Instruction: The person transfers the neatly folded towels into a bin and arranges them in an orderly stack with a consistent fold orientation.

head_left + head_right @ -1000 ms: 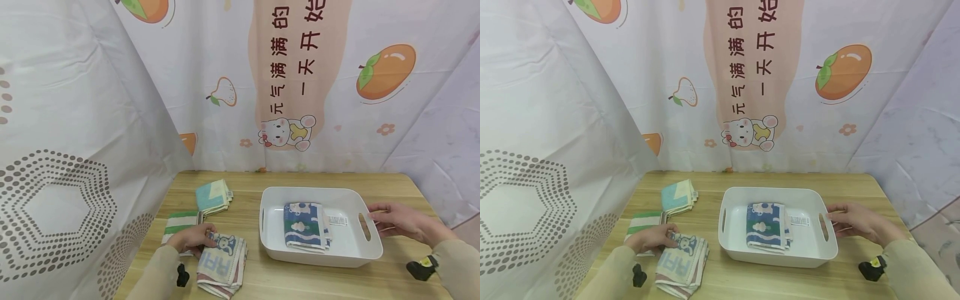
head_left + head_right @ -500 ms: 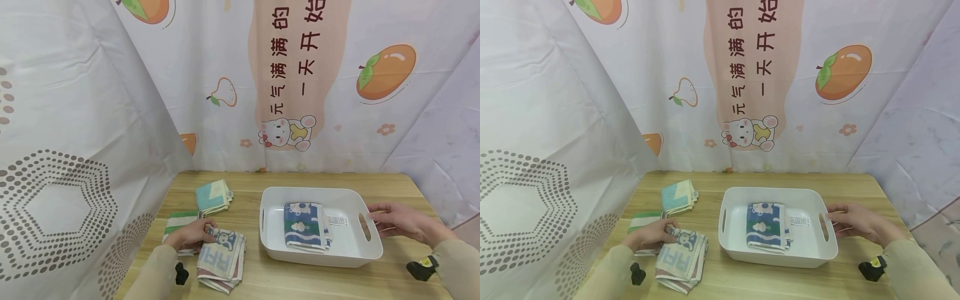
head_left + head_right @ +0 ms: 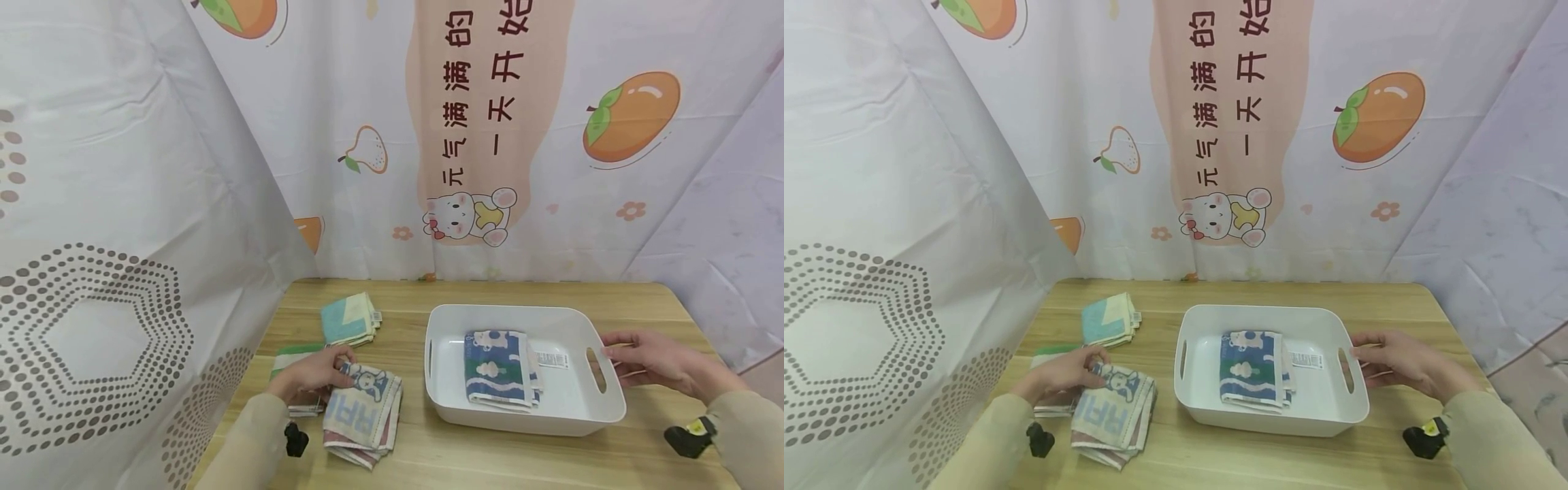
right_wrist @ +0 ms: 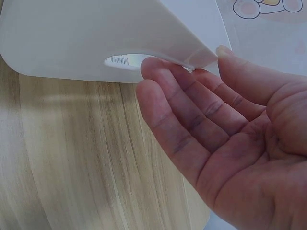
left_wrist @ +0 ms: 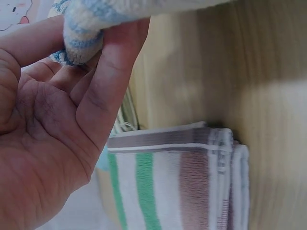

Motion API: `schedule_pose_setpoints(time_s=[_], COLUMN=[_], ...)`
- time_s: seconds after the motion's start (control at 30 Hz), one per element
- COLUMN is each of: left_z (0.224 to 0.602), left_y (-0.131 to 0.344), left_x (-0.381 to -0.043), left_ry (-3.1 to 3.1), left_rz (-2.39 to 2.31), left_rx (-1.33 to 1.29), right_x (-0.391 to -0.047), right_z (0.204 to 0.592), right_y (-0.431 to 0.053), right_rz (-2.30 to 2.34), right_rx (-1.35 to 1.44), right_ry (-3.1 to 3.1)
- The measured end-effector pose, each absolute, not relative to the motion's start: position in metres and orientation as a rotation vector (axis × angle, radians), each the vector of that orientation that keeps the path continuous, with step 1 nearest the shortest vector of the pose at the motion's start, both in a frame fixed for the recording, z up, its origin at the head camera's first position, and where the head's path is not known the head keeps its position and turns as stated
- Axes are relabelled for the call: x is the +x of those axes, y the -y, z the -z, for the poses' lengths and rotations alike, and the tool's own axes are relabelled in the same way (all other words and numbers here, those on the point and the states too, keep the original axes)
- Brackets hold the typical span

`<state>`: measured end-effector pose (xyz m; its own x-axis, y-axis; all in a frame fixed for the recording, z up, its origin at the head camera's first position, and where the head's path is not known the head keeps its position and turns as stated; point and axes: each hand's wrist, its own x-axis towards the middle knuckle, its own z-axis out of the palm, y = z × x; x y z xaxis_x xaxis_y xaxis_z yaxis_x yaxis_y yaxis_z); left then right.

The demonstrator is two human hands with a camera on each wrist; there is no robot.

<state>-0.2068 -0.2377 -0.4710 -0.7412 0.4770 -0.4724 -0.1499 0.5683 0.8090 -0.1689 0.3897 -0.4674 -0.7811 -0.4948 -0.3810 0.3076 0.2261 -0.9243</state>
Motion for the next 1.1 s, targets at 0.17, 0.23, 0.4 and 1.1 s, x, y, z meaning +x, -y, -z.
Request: schedule_pose_setpoints(time_s=[0.17,0.23,0.4,1.1], left_z=[0.459,0.454,0.442,0.401], left_y=[0.235,0.233,0.229,0.209], left_x=[-0.21,-0.211,-0.215,-0.222], left_ry=[-2.121,-2.122,-2.132,-2.251], left_rz=[-1.17,-1.176,-1.2,-1.156], left_rx=[0.301,0.321,0.33,0.38], right_x=[-0.169,-0.169,-0.169,-0.169], right_z=[0.468,0.468,0.469,0.469], right_y=[-0.391,-0.391,-0.392,-0.392], right_rz=[1.602,1.597,1.603,1.62], right_rx=[-0.147,-0.139,-0.147,-0.164], right_ry=[-1.896,-1.904,-1.894,-1.867])
